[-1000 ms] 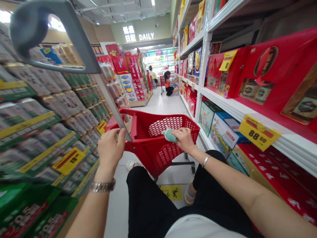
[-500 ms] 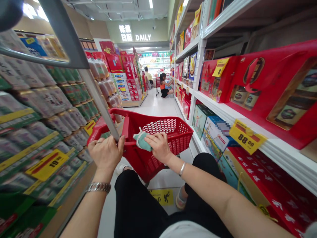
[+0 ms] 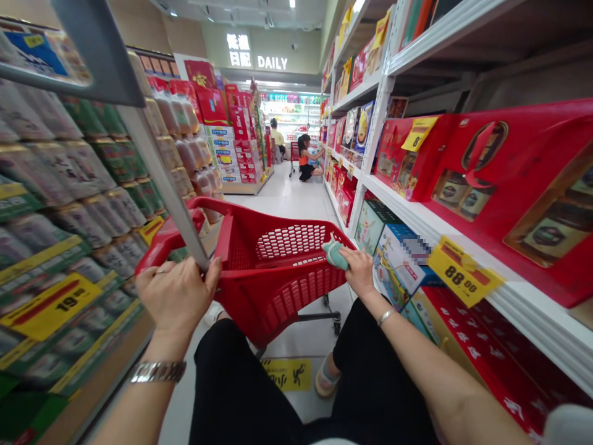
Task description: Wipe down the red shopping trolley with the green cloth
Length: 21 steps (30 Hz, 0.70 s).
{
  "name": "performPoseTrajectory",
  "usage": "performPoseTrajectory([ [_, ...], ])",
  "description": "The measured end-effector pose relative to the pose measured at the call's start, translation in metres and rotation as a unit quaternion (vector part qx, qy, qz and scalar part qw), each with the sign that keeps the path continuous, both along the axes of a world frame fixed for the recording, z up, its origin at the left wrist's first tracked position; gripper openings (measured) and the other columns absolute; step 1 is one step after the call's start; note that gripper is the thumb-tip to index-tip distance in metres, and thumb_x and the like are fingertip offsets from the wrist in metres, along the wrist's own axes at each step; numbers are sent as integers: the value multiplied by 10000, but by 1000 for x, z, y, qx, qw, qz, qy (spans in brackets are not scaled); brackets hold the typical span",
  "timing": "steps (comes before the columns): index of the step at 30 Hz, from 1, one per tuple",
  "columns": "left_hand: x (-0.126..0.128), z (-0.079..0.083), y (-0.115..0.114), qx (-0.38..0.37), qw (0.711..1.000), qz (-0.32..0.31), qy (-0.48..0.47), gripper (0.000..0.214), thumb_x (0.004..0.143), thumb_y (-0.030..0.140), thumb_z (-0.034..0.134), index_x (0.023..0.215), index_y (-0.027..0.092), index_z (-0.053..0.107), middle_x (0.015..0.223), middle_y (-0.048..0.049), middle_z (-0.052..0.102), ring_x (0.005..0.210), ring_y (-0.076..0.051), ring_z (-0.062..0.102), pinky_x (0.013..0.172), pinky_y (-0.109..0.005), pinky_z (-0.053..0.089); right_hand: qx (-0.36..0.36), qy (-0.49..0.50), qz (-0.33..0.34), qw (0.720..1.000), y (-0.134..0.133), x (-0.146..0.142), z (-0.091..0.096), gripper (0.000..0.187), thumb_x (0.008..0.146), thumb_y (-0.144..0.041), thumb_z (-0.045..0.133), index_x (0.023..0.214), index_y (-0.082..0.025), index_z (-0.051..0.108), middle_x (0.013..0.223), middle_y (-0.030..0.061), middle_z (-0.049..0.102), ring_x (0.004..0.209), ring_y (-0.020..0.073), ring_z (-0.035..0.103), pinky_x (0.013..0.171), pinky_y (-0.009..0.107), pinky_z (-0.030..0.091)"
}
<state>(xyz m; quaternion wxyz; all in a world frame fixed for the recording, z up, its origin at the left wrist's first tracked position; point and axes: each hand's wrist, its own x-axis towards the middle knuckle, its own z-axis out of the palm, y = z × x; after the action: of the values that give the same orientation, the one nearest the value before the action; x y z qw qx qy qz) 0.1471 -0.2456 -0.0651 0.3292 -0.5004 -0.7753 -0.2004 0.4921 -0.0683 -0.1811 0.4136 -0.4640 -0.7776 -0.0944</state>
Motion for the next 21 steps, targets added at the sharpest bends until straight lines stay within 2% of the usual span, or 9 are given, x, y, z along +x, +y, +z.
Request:
performPoseTrajectory([
  [2, -4, -3, 2, 7, 1000, 10, 11, 457, 922, 548, 356, 666, 223, 548, 570, -79, 536, 642, -257, 535, 787, -430, 388, -3, 21, -7, 1000, -3, -3, 4, 485, 791, -16, 483, 1157, -218, 729, 1195, 65, 753, 1012, 243, 587, 920, 409, 337],
  [4, -9, -6, 6, 21, 999, 13, 21, 434, 907, 540, 391, 635, 232, 530, 530, -53, 483, 599, -233, 496, 758, -422, 390, 6, 20, 22, 1000, -9, -17, 10, 489, 789, -36, 505, 1187, -224, 716, 1186, 63, 751, 1042, 247, 581, 943, 414, 337],
  [10, -13, -5, 31, 37, 999, 5, 39, 361, 876, 479, 463, 596, 250, 450, 509, -34, 412, 540, -203, 394, 675, -396, 345, 61, -15, 169, 984, -36, -102, 31, 512, 835, -91, 557, 1288, -306, 659, 1315, 23, 693, 1162, 248, 529, 1052, 473, 288],
  [13, -9, -4, 47, 41, 999, -5, 22, 332, 883, 447, 464, 617, 249, 461, 516, -34, 412, 530, -203, 375, 633, -370, 287, 84, -37, 216, 972, -36, -138, 36, 450, 905, -157, 553, 1298, -357, 646, 1344, -15, 679, 1173, 234, 522, 1092, 479, 267],
  [17, -9, -10, 69, 39, 998, -11, 37, 316, 886, 448, 492, 645, 243, 494, 493, -32, 418, 533, -217, 413, 606, -346, 235, 131, -38, 229, 964, -9, -154, 29, 369, 950, -207, 541, 1264, -356, 665, 1336, -28, 685, 1141, 216, 538, 1091, 460, 277],
  [21, -11, -18, 90, 47, 997, -16, 51, 347, 904, 480, 485, 649, 246, 470, 513, -46, 479, 552, -229, 469, 600, -345, 248, 160, -31, 200, 966, 40, -137, 12, 359, 945, -174, 542, 1214, -358, 691, 1293, -31, 711, 1119, 219, 548, 1065, 466, 288],
])
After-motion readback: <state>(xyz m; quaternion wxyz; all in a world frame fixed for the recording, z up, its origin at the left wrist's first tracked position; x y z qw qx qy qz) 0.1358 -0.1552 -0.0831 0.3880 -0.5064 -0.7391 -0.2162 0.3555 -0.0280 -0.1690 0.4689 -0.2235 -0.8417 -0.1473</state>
